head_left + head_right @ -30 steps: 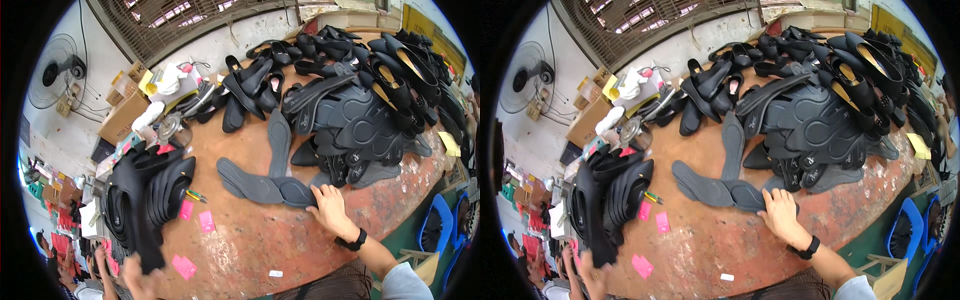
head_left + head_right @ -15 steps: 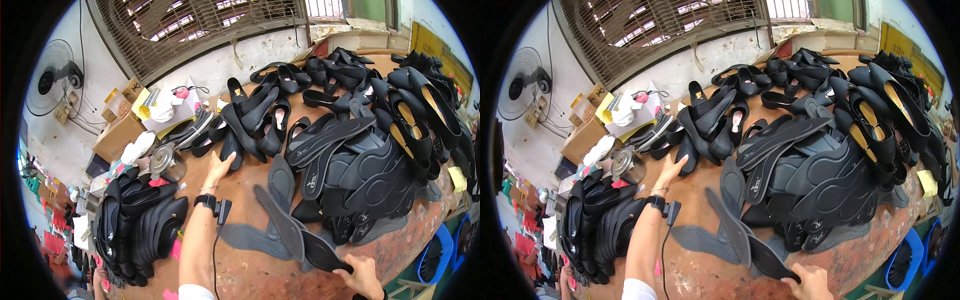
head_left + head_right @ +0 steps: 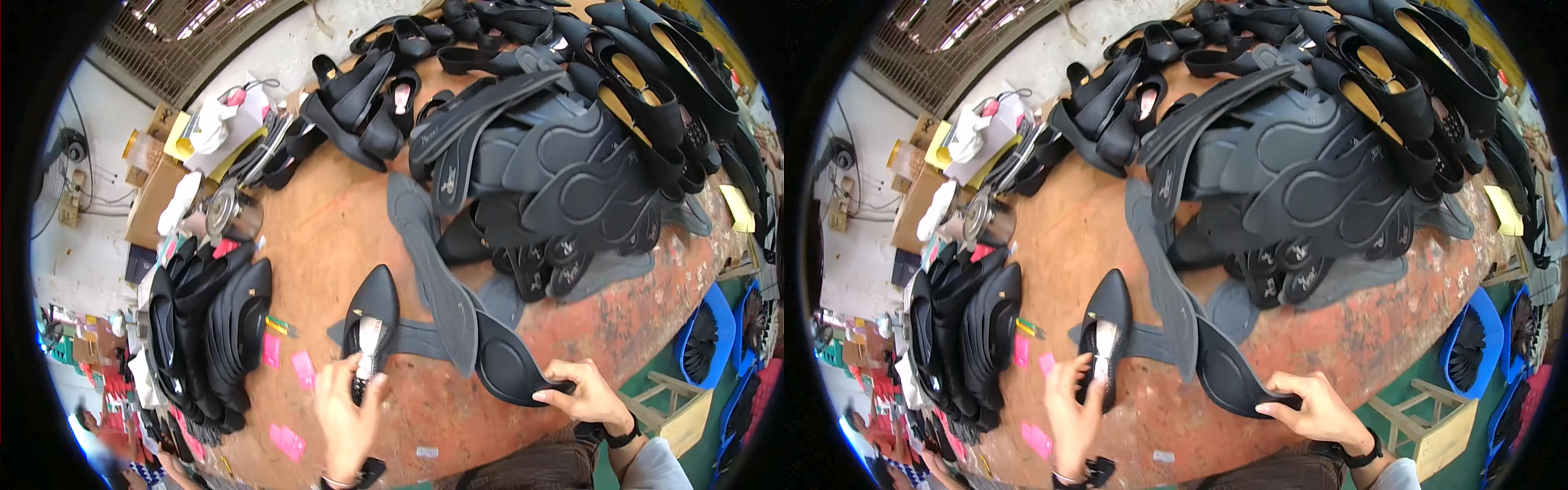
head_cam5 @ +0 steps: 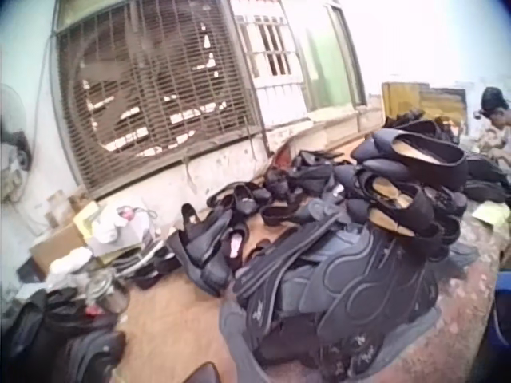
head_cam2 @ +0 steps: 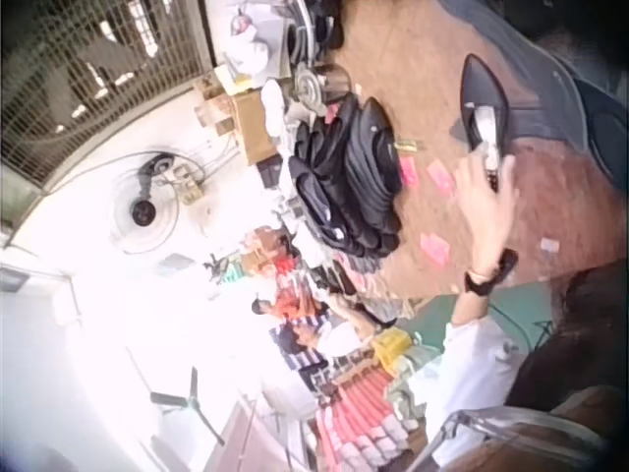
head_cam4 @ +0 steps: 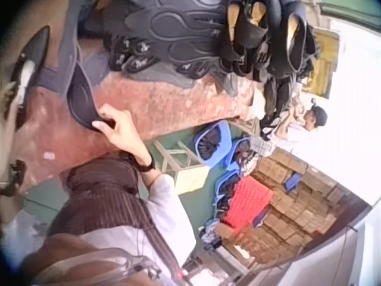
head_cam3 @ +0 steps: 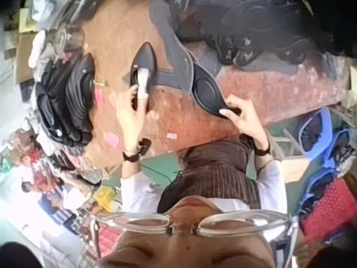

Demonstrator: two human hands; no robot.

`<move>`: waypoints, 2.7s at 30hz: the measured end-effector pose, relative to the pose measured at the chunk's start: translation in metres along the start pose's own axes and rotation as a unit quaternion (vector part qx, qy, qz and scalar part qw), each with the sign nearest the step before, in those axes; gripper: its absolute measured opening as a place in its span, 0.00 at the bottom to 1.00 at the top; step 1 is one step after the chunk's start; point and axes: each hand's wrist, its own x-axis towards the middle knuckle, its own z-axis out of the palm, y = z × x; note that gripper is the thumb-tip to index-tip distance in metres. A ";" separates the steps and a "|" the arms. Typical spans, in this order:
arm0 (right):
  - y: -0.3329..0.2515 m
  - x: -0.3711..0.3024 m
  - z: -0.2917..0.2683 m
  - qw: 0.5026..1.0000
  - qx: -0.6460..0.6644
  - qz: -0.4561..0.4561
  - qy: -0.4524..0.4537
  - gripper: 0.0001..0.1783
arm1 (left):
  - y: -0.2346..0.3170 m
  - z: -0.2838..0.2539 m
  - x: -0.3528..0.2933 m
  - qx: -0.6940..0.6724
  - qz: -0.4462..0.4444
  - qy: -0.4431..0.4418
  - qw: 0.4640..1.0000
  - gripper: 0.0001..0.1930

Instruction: The person inserts grey insoles into black high-heeled shoes on a workbench. They wipe the insoles with a white cloth and press them into the shoes. The person handles the shoes one at a time, placing finished pairs aside.

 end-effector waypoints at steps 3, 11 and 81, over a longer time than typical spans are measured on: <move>-0.004 -0.021 0.020 1.000 0.010 -0.028 -0.002 0.10 | 0.033 0.022 -0.050 -0.223 -0.030 -0.110 0.968 0.39; 0.002 -0.078 0.035 0.998 0.006 -0.028 0.050 0.09 | 0.047 0.092 -0.074 -0.302 0.046 0.032 0.952 0.18; 0.069 -0.120 -0.021 0.790 0.577 -0.201 0.051 0.27 | -0.083 0.047 -0.096 -0.151 0.002 0.250 0.956 0.08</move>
